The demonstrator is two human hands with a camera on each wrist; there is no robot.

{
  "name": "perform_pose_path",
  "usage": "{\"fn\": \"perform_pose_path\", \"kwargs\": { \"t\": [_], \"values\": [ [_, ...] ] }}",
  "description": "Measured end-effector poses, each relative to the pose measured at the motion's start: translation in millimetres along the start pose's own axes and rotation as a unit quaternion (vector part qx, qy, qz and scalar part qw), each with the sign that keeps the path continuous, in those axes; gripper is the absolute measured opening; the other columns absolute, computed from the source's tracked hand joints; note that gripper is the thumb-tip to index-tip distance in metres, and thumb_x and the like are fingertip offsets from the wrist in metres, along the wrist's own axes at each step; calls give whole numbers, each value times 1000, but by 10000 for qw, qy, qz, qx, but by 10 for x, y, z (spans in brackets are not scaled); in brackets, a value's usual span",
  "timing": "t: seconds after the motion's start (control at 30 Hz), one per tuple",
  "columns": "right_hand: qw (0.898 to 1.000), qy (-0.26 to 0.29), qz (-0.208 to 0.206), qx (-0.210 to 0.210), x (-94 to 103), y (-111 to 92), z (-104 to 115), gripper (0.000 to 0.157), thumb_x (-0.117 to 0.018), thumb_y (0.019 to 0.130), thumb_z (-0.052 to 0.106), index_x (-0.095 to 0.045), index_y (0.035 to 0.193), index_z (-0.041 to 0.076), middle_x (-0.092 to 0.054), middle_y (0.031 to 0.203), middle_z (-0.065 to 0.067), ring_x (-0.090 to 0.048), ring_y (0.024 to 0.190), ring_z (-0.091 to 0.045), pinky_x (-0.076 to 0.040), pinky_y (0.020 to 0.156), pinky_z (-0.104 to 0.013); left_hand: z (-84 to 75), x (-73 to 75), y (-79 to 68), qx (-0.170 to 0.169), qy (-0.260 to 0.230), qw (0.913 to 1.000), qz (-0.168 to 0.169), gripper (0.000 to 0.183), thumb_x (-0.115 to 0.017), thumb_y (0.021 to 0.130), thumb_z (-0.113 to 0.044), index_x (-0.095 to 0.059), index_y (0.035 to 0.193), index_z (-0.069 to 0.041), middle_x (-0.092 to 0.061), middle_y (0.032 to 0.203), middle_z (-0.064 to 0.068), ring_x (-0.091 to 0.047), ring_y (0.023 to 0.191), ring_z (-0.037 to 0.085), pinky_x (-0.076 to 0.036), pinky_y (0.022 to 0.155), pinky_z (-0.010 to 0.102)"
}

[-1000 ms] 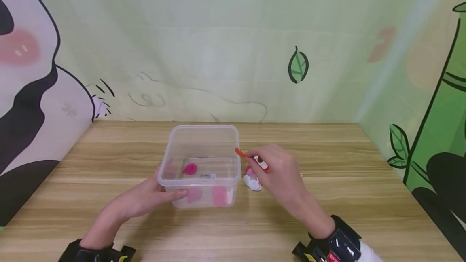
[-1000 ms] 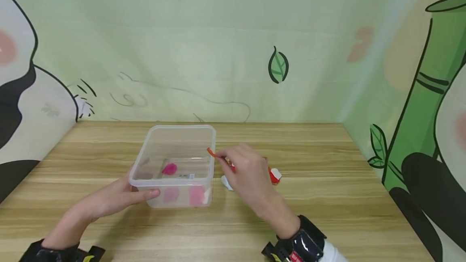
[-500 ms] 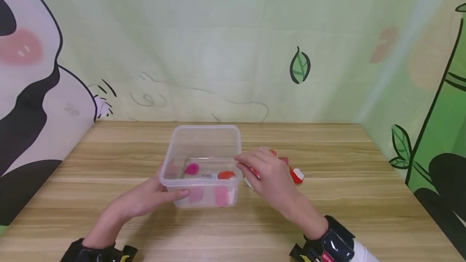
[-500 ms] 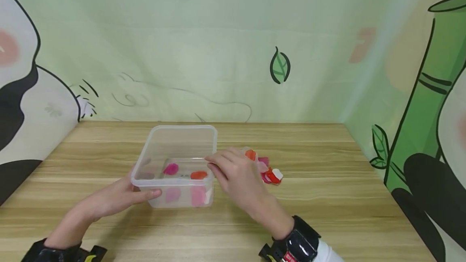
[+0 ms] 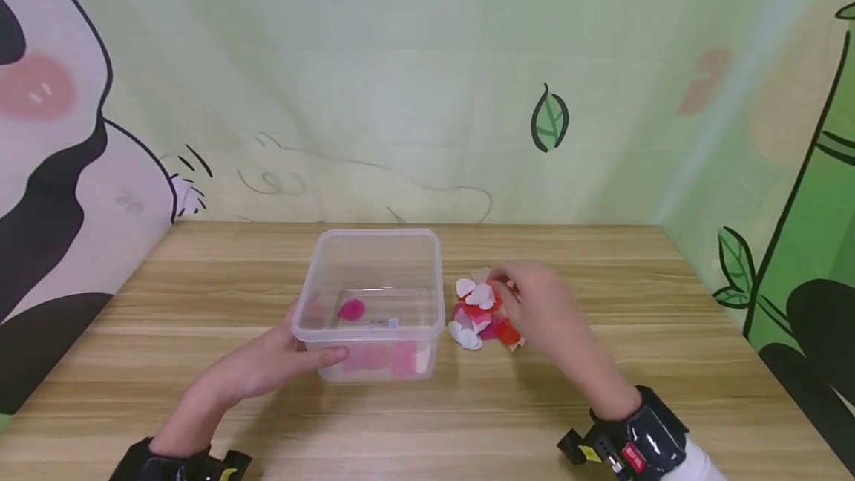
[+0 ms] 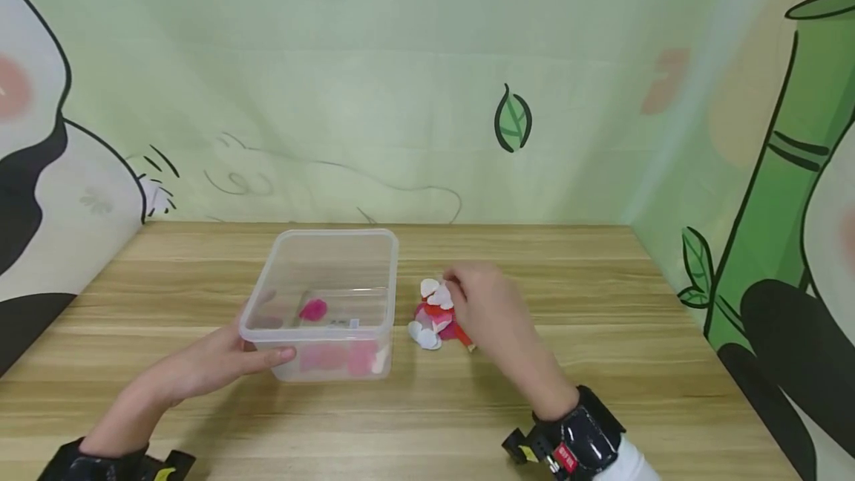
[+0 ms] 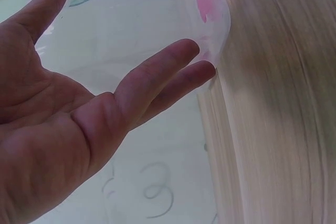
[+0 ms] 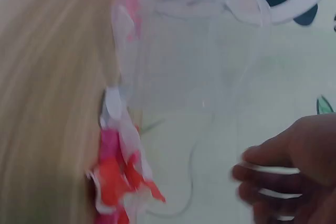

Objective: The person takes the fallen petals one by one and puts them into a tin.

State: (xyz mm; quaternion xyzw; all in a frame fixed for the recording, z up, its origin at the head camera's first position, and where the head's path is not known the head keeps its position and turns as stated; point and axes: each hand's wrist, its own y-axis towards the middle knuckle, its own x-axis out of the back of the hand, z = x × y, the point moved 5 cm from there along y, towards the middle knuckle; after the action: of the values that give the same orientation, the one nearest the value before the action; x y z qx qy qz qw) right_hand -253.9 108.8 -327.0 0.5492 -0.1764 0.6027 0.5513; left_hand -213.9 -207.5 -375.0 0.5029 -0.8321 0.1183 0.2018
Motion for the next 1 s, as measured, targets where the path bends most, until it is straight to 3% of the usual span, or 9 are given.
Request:
{"fn": "perform_pose_path", "kwargs": {
  "t": [0.1,0.2,0.37,0.57,0.77,1.0],
  "values": [
    [9947,-142,653,-778,1,5,-240,21,-73,90,16,-69,107,5,-65,94,-4,-58,74,-18,-47,62,-26,-5,7,0,14,3,10000,-15,99,-73,91,-28,2,155,-32,-36,146,11,-44,128,32,-32,101,43],
    [9879,-280,1019,-1134,12,-2,-426,21,-73,90,16,-68,105,3,-63,90,-5,-56,72,-19,-46,59,-27,-10,12,3,5,38,10000,-10,99,-73,91,-29,3,155,-33,-37,145,10,-45,128,30,-32,101,40],
    [9829,-495,1282,-1224,24,-11,-590,18,-75,87,17,-66,96,3,-57,79,-3,-52,68,-20,-42,57,-28,-11,16,2,-17,91,10000,-1,99,-73,91,-29,2,155,-33,-39,143,10,-48,125,27,-35,99,33],
    [9731,-655,1681,-1435,-10,-35,-672,15,-76,86,17,-65,86,7,-55,73,-2,-51,65,-20,-39,55,-28,-5,4,-3,-68,-7,10000,42,100,-73,91,-28,4,155,-34,-38,143,10,-49,124,29,-35,99,42],
    [9599,-697,2140,-1670,-135,-55,-780,13,-77,84,12,-64,84,8,-55,73,-2,-51,66,-20,-39,56,-29,-2,1,-1,-73,-38,10000,47,99,-73,91,-28,3,155,-33,-39,143,11,-48,125,30,-36,99,43],
    [9575,-762,2236,-1656,-265,-72,-883,19,-78,83,11,-60,77,10,-52,71,-2,-49,65,-20,-37,56,-29,2,2,0,-55,-13,10000,33,99,-73,91,-28,2,155,-30,-39,143,11,-49,124,29,-35,99,43]
  ]
}}
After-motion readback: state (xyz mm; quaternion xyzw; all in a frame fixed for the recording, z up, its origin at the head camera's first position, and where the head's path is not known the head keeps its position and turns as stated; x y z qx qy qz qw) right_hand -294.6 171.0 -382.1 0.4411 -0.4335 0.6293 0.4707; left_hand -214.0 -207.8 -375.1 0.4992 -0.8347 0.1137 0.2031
